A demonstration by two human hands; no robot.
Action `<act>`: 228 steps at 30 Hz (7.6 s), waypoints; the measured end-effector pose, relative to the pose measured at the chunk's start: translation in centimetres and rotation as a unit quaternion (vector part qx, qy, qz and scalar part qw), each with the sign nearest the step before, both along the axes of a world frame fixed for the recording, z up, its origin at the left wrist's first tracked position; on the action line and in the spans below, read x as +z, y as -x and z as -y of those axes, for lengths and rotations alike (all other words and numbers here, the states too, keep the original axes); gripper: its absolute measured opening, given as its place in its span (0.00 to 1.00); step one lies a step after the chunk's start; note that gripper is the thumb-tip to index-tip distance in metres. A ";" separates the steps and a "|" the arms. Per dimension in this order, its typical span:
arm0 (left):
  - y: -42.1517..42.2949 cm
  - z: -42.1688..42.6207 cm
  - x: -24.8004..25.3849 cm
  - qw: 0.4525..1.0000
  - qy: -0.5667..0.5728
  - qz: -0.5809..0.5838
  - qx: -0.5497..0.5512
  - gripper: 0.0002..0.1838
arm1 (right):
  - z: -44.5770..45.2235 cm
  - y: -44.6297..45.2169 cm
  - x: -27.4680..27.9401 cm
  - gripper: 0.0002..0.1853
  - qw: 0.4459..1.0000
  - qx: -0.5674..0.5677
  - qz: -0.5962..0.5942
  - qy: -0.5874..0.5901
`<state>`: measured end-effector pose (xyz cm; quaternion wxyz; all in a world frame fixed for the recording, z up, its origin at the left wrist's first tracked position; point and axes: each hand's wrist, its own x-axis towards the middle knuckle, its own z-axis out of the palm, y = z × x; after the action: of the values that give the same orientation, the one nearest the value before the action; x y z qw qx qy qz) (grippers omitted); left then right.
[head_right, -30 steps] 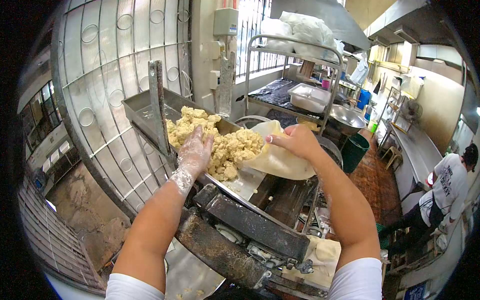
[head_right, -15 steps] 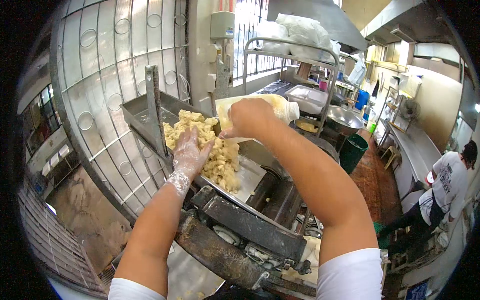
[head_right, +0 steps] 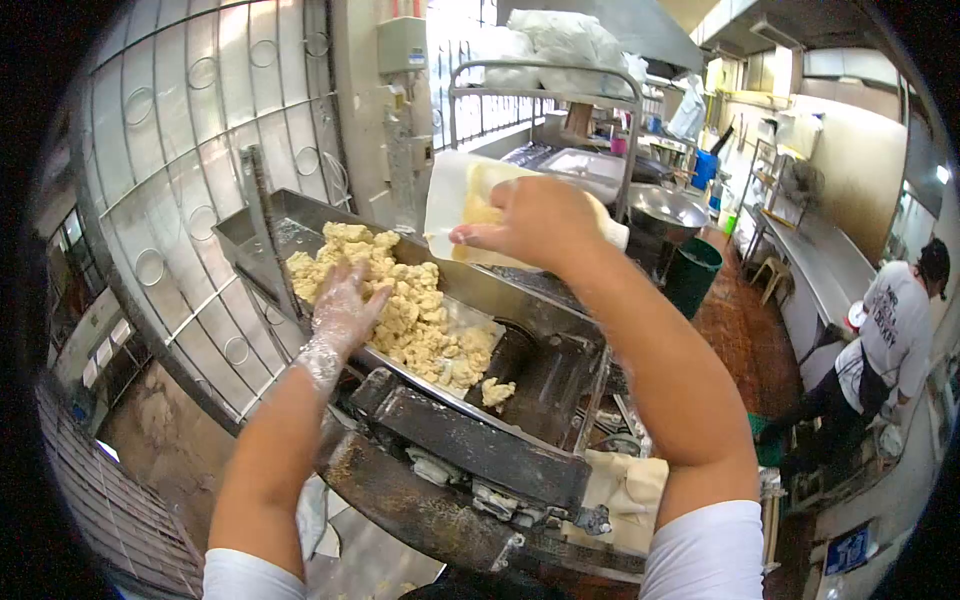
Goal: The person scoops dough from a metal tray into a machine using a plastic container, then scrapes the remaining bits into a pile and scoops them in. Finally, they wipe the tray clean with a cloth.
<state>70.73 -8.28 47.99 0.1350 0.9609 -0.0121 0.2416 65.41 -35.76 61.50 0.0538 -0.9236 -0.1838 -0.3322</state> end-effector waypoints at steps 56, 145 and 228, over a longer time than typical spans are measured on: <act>-5.7 15.3 -1.5 0.853 -0.433 -0.216 -0.196 0.17 | 26.7 19.8 -25.6 0.33 0.815 -0.128 0.003 -0.566; 57.0 -26.8 -42.9 0.674 0.471 -0.464 0.330 0.21 | -19.1 11.3 -1.4 0.35 0.893 0.329 -0.286 -0.115; 45.1 -25.5 -63.2 0.719 0.380 -0.360 0.458 0.33 | -36.0 19.0 -64.0 0.32 0.683 0.321 -0.525 0.394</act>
<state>25.63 17.18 -15.20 0.3558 0.7317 0.5716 -0.1062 46.41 0.20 -2.50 -0.1243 -0.7672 -0.5246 0.3474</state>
